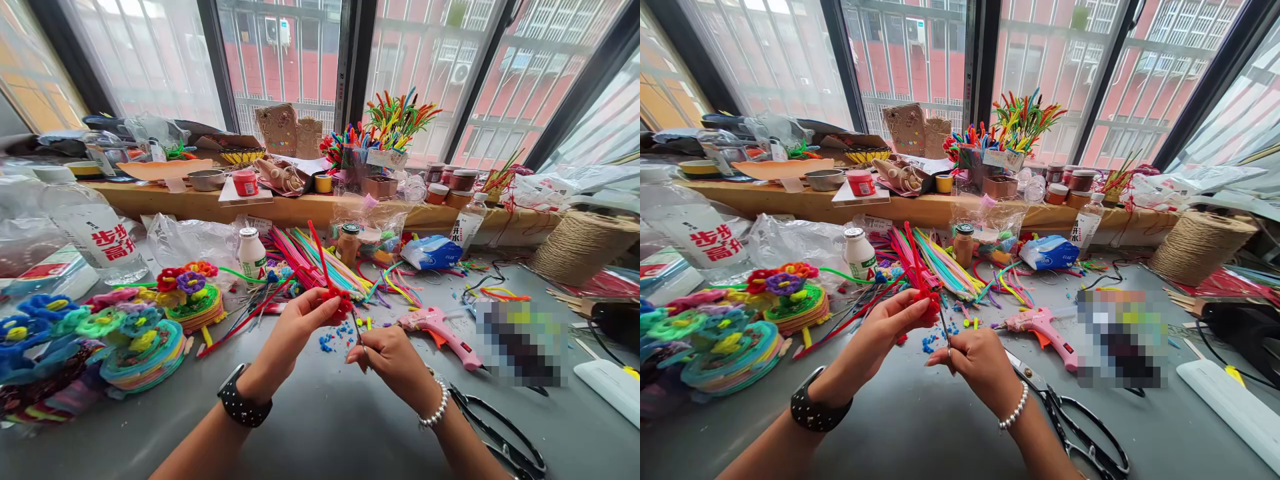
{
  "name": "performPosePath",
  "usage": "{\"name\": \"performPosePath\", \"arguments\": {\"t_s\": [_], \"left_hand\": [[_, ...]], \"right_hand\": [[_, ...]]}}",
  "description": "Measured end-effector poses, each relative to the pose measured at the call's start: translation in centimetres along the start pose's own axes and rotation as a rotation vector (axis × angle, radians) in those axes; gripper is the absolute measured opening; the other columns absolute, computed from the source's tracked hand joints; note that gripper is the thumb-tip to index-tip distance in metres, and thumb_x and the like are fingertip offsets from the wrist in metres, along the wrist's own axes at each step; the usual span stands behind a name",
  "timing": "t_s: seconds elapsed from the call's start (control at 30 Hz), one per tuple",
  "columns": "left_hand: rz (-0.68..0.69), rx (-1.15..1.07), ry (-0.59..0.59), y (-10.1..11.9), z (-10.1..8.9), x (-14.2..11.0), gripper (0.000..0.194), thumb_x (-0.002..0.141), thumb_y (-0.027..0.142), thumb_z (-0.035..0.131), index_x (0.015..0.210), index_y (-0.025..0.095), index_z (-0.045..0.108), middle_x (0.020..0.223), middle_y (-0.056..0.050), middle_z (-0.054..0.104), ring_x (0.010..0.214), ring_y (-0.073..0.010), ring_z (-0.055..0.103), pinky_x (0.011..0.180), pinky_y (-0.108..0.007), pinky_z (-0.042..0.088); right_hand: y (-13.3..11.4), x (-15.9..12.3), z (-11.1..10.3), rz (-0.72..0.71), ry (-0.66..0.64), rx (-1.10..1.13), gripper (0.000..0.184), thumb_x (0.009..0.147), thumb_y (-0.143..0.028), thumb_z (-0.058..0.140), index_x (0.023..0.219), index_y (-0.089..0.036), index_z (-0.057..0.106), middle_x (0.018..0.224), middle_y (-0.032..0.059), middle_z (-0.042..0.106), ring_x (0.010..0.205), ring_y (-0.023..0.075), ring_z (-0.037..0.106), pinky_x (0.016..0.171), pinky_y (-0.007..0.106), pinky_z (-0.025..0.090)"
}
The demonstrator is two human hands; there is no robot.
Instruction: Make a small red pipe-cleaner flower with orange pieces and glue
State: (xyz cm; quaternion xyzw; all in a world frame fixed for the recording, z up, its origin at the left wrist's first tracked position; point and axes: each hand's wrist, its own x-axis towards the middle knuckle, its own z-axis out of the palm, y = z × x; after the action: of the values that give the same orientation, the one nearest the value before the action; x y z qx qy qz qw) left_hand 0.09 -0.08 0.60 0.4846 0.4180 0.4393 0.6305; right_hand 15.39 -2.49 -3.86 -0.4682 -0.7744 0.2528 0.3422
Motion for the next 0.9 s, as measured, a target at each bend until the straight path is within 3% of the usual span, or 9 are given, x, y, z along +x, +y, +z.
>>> {"name": "performPosePath", "arguments": {"t_s": [0.17, 0.3, 0.53, 0.77, 0.9], "left_hand": [[0.004, -0.038, -0.002, 0.11, -0.52, 0.18, 0.015, 0.062, 0.025, 0.065, 0.069, 0.016, 0.055, 0.067, 0.0, 0.064, 0.065, -0.013, 0.06, 0.057, -0.019, 0.043], [0.016, -0.071, -0.002, -0.1, -0.73, 0.32, 0.016, 0.061, 0.023, 0.066, 0.072, 0.017, 0.056, 0.066, 0.002, 0.064, 0.063, -0.0103, 0.059, 0.06, -0.02, 0.043], [0.019, -0.005, 0.019, 0.07, -0.38, 0.14, 0.025, 0.061, 0.025, 0.066, 0.082, 0.019, 0.052, 0.066, 0.003, 0.063, 0.06, -0.0109, 0.059, 0.053, -0.019, 0.041], [0.055, 0.069, -0.057, 0.09, -0.55, 0.13, 0.023, 0.065, 0.026, 0.062, 0.081, 0.019, 0.049, 0.059, 0.004, 0.06, 0.055, -0.009, 0.056, 0.049, -0.018, 0.039], [0.046, 0.125, -0.063, 0.22, -0.58, 0.1, 0.024, 0.065, 0.027, 0.062, 0.081, 0.019, 0.048, 0.055, 0.005, 0.058, 0.052, -0.0078, 0.053, 0.043, -0.016, 0.034]], "right_hand": [[0.1, 0.05, 0.01, 0.038, -0.004, 0.02, 0.052, 0.078, -0.047, 0.041, 0.037, -0.016, 0.046, 0.041, -0.0015, 0.053, 0.043, 0.0078, 0.048, 0.048, 0.018, 0.034], [-0.17, 0.01, -0.41, 0.105, -0.01, 0.05, 0.059, 0.074, -0.062, 0.032, 0.044, -0.015, 0.05, 0.042, -0.0012, 0.048, 0.042, 0.0079, 0.041, 0.045, 0.019, 0.031], [-0.2, -0.26, -0.39, 0.1, -0.193, -0.051, 0.073, 0.061, -0.077, 0.018, 0.053, -0.014, 0.053, 0.046, -0.0015, 0.042, 0.045, 0.0085, 0.034, 0.044, 0.02, 0.025], [-0.47, -0.17, -0.41, 0.1, -0.179, -0.046, 0.075, 0.059, -0.078, 0.016, 0.051, -0.014, 0.053, 0.045, -0.0015, 0.04, 0.045, 0.0086, 0.033, 0.044, 0.021, 0.025], [-0.56, -0.18, -0.62, 0.097, -0.163, -0.02, 0.069, 0.064, -0.074, 0.025, 0.049, -0.013, 0.053, 0.044, -0.0019, 0.04, 0.044, 0.0081, 0.034, 0.044, 0.021, 0.025]]}}
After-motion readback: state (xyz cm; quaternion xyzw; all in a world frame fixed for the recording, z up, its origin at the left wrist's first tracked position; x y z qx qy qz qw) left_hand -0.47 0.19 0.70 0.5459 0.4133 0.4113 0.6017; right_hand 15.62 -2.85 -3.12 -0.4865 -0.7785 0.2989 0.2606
